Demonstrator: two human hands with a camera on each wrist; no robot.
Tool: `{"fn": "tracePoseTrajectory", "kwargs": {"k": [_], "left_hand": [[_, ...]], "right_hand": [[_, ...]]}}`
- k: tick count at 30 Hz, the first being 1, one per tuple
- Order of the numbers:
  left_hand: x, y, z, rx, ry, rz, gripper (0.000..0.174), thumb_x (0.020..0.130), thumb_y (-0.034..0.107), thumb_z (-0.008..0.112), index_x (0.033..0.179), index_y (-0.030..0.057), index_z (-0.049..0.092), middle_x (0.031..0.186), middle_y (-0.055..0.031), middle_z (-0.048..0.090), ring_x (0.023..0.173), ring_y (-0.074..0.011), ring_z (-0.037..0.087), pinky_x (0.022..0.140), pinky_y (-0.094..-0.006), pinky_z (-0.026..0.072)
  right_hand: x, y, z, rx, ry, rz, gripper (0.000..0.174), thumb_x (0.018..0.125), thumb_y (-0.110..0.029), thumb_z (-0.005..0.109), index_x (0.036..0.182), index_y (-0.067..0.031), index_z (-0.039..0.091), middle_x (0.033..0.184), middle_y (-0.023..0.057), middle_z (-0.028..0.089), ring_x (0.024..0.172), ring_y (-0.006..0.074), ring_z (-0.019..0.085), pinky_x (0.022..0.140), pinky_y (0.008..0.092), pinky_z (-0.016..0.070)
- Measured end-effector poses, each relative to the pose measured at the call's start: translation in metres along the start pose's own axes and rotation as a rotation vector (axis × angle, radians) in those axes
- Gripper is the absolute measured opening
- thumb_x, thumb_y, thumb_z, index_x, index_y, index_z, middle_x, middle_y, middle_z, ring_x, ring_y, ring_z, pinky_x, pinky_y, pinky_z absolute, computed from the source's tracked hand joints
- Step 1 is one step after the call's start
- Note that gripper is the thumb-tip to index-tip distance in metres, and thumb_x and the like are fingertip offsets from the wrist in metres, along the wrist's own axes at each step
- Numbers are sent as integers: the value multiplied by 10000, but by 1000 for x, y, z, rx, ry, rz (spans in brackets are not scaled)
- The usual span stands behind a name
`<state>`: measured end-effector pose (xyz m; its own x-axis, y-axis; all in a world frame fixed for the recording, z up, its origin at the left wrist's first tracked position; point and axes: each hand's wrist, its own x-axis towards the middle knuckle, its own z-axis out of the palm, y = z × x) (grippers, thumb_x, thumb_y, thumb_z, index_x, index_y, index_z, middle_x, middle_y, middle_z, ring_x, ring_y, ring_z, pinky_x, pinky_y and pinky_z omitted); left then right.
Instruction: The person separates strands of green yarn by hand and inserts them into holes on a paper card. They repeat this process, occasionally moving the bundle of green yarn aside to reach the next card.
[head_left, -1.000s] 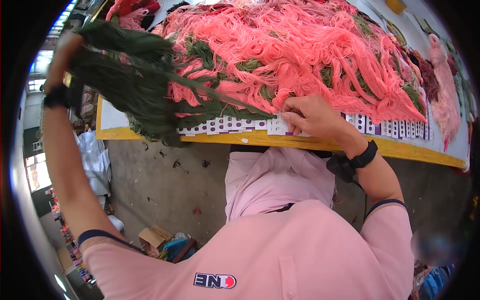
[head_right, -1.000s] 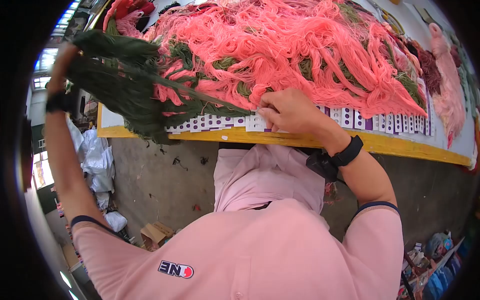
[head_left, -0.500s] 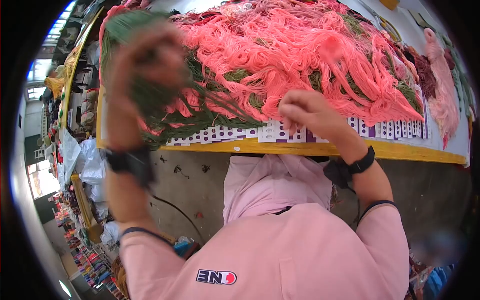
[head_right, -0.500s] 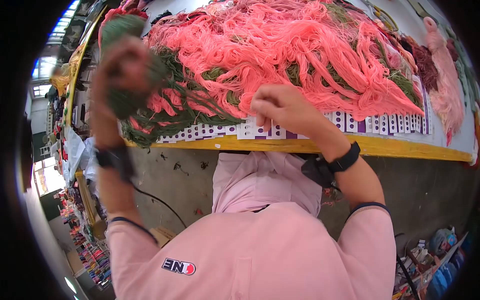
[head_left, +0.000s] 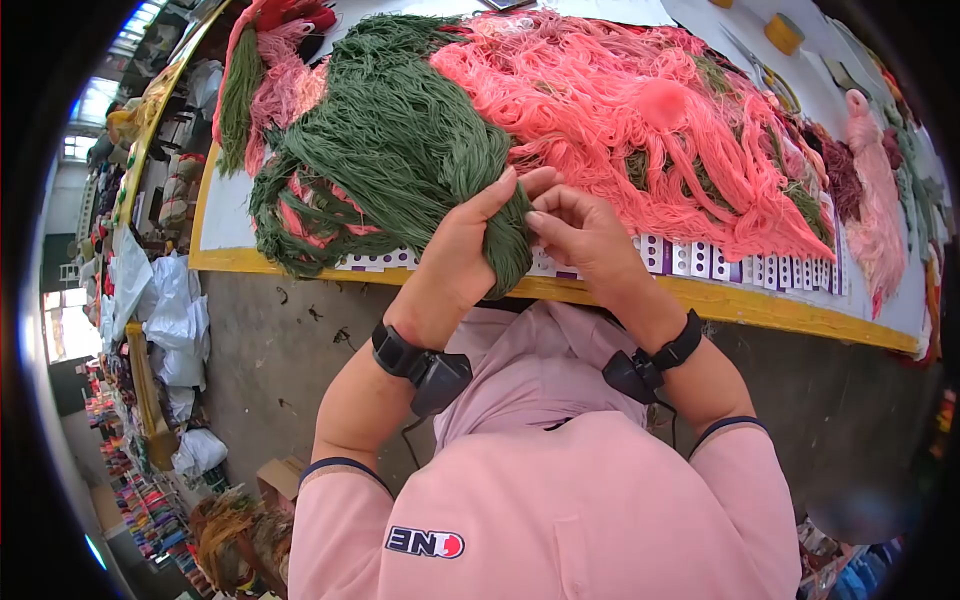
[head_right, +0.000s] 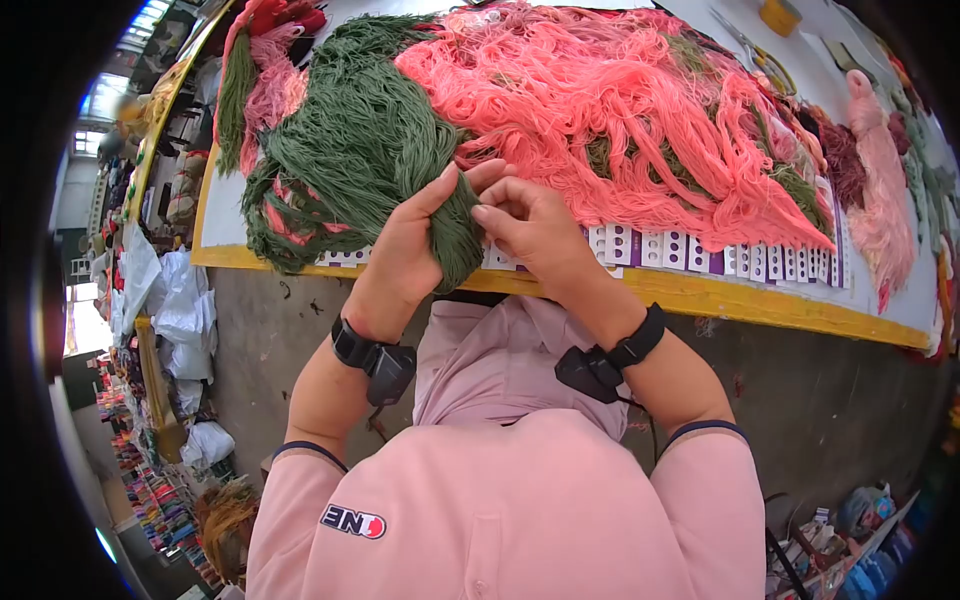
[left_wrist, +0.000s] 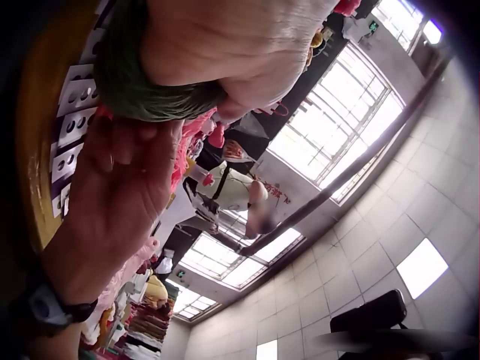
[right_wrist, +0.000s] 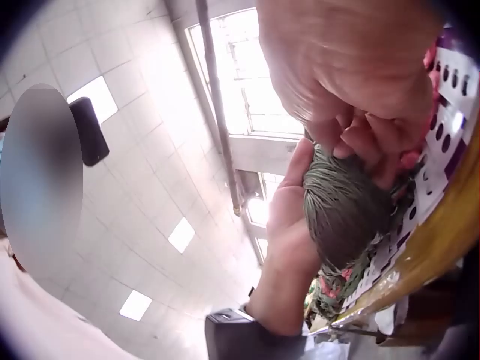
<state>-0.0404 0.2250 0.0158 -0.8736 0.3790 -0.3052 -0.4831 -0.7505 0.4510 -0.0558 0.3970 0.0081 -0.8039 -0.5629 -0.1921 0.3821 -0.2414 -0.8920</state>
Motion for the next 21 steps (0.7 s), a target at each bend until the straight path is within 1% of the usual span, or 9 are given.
{"fn": "tracePoseTrajectory", "kwargs": {"k": [3,6,9,12,15,18,21], "left_hand": [[-6,-3,20,-76,234,98,334,1005,222,502,1223,-23,562,1149,-126,632,971,-201,626,809,-333,528],[-8,-9,5,102,157,167,278,965,115,551,1204,-27,563,1100,-128,636,939,-216,640,832,-345,537],[-12,-15,7,325,198,228,288,896,-14,585,1182,-34,565,1093,-135,633,892,-227,651,849,-358,543],[-11,-15,5,223,180,229,366,844,-87,592,1207,-61,551,1047,-126,641,922,-226,652,874,-361,538],[-13,-14,3,239,172,216,375,846,-87,575,1217,-44,540,1101,-126,632,921,-216,647,847,-349,546],[-13,-13,-5,240,154,181,391,847,-89,579,1232,-38,535,1109,-117,634,944,-210,643,854,-348,544],[-17,-13,-1,254,165,226,385,848,-79,601,1226,-32,542,1108,-108,635,946,-206,642,863,-349,539]], "right_hand": [[-9,2,-3,124,112,57,79,957,-137,595,939,-61,608,819,-21,607,627,24,482,534,173,382],[-13,9,-4,225,173,63,93,968,-157,584,944,-70,608,861,-19,624,670,33,509,567,179,417],[-18,16,-9,184,98,38,97,984,-154,558,958,-72,603,891,-2,642,715,46,536,606,189,446],[-19,18,-6,185,188,-10,109,999,-151,529,973,-71,598,907,10,650,742,49,545,620,195,448],[-20,16,-2,272,201,-13,117,1009,-151,508,977,-71,587,920,18,656,715,54,534,624,196,445],[-20,20,-5,317,145,-26,115,1013,-152,500,974,-72,573,920,19,656,699,54,523,617,199,439],[-21,21,-5,269,161,-33,107,1014,-144,493,970,-76,564,894,16,648,692,57,520,608,205,431]]}}
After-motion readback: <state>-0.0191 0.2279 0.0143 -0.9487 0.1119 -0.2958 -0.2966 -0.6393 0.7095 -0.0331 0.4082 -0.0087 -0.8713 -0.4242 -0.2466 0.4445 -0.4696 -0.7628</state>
